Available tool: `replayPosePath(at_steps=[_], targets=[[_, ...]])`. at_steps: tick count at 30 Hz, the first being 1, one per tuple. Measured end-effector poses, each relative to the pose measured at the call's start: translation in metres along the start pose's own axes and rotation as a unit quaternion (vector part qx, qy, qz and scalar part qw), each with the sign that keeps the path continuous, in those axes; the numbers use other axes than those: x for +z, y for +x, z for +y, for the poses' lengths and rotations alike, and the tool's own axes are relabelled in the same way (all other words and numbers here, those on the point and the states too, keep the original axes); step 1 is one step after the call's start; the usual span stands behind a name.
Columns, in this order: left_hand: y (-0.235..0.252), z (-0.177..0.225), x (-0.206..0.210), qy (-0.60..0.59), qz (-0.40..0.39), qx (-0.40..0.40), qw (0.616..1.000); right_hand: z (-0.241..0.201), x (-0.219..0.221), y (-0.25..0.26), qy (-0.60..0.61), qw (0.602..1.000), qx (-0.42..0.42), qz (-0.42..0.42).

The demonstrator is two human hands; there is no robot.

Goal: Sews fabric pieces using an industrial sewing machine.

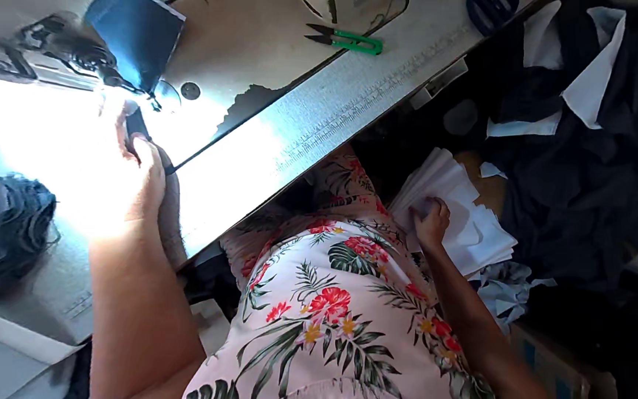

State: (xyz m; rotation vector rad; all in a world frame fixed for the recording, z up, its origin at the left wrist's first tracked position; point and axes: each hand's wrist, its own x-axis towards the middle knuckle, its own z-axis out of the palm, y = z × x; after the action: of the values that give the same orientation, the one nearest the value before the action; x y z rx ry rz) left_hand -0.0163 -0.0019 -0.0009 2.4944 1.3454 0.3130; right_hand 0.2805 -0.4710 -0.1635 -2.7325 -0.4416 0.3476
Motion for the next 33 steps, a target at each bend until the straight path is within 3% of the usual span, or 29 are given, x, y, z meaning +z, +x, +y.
replayPosePath(at_steps=[3, 8, 10, 15, 19, 23, 25, 30, 33], targets=[[0.003, 0.002, 0.001, -0.007, 0.004, -0.009, 1.000, 0.013, -0.012, 0.000, -0.006, 0.999, 0.035, 0.041], [0.002, 0.004, 0.001, 0.016, 0.015, -0.021, 1.000, 0.028, -0.051, -0.011, 0.023, 0.948, 0.304, 0.097], [0.002, 0.007, -0.001, 0.022, 0.009, -0.029, 0.999, 0.032, -0.058, -0.020, 0.073, 0.918, 0.379, 0.087], [0.001, 0.009, -0.002, 0.022, 0.012, -0.033, 0.999, 0.029, -0.045, -0.038, 0.158, 0.875, 0.457, 0.027], [0.000, 0.011, -0.002, 0.024, 0.012, -0.042, 0.999, 0.037, -0.035, -0.032, 0.256, 0.857, 0.439, 0.084], [0.001, 0.004, 0.002, 0.002, 0.016, -0.036, 0.999, 0.018, -0.058, -0.008, 0.470, 0.769, 0.398, 0.174], [0.000, 0.008, 0.000, 0.000, 0.012, -0.033, 0.999, 0.013, -0.068, 0.004, 0.542, 0.743, 0.350, 0.179], [0.001, 0.002, 0.003, -0.031, 0.010, -0.035, 0.999, -0.008, -0.087, 0.024, 0.540, 0.781, 0.274, 0.152], [0.001, 0.005, 0.001, -0.022, 0.008, -0.036, 0.999, -0.021, -0.096, 0.033, 0.569, 0.770, 0.230, 0.174]])
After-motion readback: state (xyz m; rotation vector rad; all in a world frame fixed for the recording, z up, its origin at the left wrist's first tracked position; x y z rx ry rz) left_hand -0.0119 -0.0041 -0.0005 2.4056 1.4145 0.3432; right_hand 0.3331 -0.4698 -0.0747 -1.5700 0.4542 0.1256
